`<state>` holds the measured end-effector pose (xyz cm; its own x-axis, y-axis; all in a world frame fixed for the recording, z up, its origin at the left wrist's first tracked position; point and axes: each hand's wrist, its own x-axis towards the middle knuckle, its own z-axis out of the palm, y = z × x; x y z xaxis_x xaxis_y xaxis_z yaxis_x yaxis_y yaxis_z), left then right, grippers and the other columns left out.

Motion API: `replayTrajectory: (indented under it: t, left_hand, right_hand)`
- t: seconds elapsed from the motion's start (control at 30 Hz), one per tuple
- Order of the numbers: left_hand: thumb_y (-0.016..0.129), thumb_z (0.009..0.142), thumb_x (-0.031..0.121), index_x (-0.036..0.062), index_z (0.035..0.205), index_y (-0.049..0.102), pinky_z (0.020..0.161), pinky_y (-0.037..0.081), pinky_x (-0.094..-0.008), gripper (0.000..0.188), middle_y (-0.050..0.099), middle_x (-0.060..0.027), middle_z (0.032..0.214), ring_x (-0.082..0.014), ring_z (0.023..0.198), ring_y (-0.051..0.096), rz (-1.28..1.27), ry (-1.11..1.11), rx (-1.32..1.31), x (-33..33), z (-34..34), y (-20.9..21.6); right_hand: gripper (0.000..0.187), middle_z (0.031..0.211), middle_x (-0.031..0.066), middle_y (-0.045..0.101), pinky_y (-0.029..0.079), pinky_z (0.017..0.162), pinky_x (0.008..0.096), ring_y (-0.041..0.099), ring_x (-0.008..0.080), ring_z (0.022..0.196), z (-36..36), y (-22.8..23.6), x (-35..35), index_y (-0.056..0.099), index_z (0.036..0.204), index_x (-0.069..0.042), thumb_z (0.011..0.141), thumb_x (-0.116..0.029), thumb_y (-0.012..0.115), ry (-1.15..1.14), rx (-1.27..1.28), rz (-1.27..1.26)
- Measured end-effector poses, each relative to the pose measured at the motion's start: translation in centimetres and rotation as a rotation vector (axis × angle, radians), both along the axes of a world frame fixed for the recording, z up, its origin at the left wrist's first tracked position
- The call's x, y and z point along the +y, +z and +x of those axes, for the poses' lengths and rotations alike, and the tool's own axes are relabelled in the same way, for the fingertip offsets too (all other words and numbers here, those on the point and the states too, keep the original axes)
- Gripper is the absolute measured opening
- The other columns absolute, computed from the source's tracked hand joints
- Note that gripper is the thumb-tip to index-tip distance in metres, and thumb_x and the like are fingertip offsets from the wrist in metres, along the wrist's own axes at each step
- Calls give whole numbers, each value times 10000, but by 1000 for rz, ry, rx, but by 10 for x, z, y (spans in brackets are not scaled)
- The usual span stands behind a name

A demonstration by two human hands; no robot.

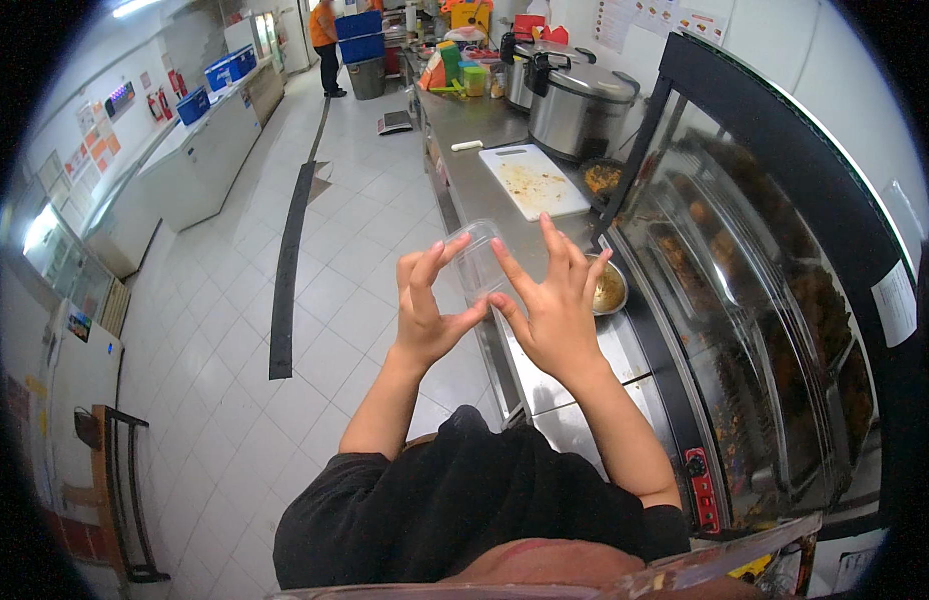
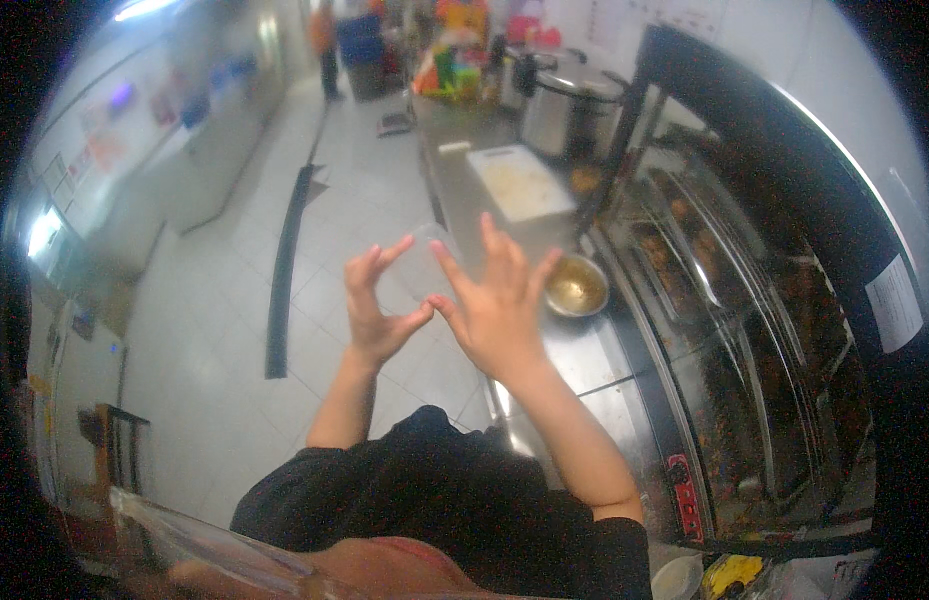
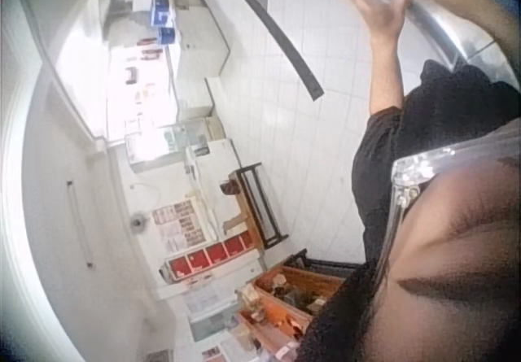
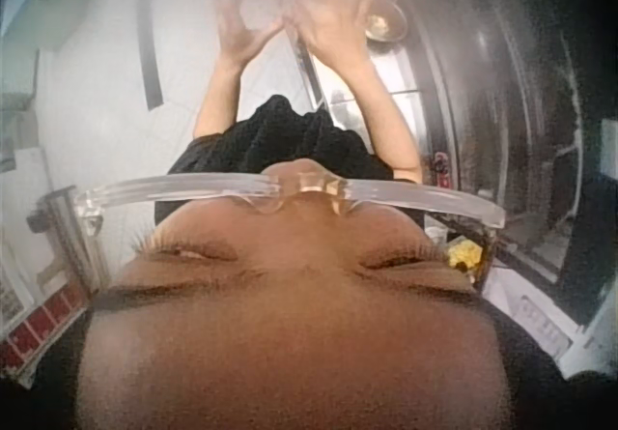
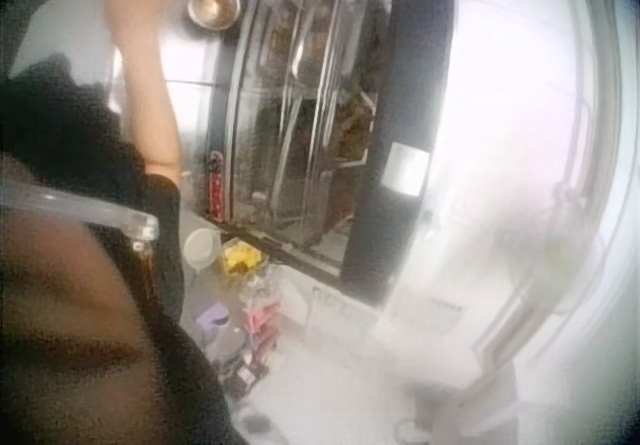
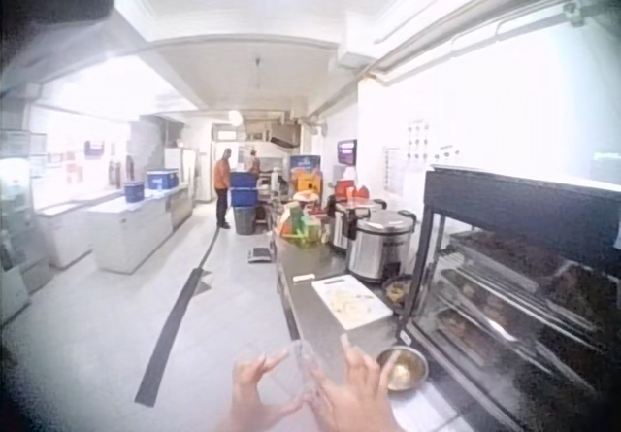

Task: The person assembles several flat cardboard boxes by folding and interlocking the flaps. After stacking the assembled boxes, the person walks to a food counter, retrieves a plastic container, and uses a ladle to scoop cooked food from a metal tray into the container.

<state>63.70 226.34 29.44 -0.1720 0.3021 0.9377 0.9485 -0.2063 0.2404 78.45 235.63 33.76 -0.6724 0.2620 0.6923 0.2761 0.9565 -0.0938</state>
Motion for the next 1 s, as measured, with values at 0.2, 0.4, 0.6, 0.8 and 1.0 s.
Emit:
replayTrajectory:
  t: [0.2, 0.4, 0.6, 0.8, 1.0]
  left_hand:
    - [799, 587, 64, 56, 1319, 346, 866, 400, -346, 861, 599, -102, 1220, -251, 985, 482, 12, 7, 18, -2, 4, 0]
    - [793, 590, 73, 57, 1303, 377, 856, 405, -359, 826, 607, -89, 1197, -262, 974, 495, -33, 95, 31, -4, -1, -8]
    - [780, 611, 116, 52, 1262, 427, 846, 400, -391, 743, 592, -78, 1163, -276, 962, 497, 38, 208, 32, -8, -6, -13]
    - [735, 684, 87, 25, 1237, 459, 860, 424, -414, 621, 570, -144, 1144, -300, 982, 530, -89, -160, -163, -16, 14, -15]
    - [569, 874, 62, 30, 1366, 367, 813, 475, -308, 533, 582, -126, 1030, -230, 892, 597, -515, -954, -655, 38, 60, -109]
  right_hand:
    - [538, 1442, 209, 264, 82, 1026, 689, 308, 375, 1265, 6, -9, -11, 532, 1281, -92, 872, -441, 535, -17, -98, 5]
    - [592, 1394, 206, 359, 94, 1055, 653, 361, 363, 1251, 2, -19, -26, 432, 1341, -45, 881, -402, 540, 58, -171, -66]
    - [361, 1220, 138, 551, 220, 1084, 551, 473, 294, 1192, -3, -22, -37, 590, 1154, -43, 877, -275, 585, 384, -134, -5]
    - [526, 1304, 146, 501, 364, 1024, 486, 443, 293, 1254, 42, -45, -9, 490, 1285, -57, 795, -91, 680, 319, 28, -517]
    - [767, 1396, 95, 379, 359, 1034, 329, 421, 209, 1249, 74, -124, -18, 199, 1454, -54, 827, -23, 640, 468, 343, -1510]
